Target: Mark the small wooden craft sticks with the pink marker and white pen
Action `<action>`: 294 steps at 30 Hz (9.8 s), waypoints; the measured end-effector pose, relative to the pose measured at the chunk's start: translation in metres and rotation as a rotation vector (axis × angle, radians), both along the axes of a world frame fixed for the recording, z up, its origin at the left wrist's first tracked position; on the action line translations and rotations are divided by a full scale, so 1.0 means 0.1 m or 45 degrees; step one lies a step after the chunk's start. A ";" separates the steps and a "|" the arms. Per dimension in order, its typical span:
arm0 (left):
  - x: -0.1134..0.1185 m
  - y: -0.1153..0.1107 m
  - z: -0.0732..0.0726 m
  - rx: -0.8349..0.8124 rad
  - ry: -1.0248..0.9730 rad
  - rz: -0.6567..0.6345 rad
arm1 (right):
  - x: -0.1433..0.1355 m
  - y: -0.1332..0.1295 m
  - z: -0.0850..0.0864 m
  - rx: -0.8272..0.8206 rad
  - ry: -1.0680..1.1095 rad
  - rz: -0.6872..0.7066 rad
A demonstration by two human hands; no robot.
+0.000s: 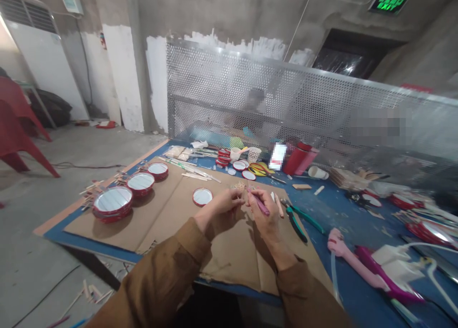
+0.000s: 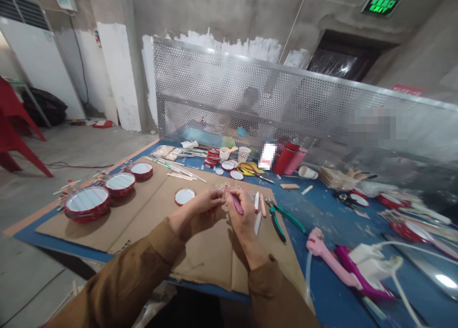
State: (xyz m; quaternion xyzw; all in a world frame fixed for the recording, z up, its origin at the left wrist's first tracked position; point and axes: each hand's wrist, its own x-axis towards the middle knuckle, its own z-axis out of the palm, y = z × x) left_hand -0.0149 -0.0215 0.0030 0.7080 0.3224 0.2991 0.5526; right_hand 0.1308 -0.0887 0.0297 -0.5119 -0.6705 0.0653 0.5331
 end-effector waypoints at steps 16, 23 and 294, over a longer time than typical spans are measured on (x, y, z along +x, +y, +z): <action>-0.01 -0.02 0.01 -0.041 -0.005 -0.001 | -0.01 0.01 -0.02 0.015 -0.039 -0.031; -0.01 -0.01 -0.01 0.001 0.022 0.021 | 0.01 0.00 -0.03 -0.018 -0.091 -0.050; -0.06 0.05 0.04 -0.243 -0.147 -0.184 | 0.08 0.30 -0.28 -0.251 -0.272 0.228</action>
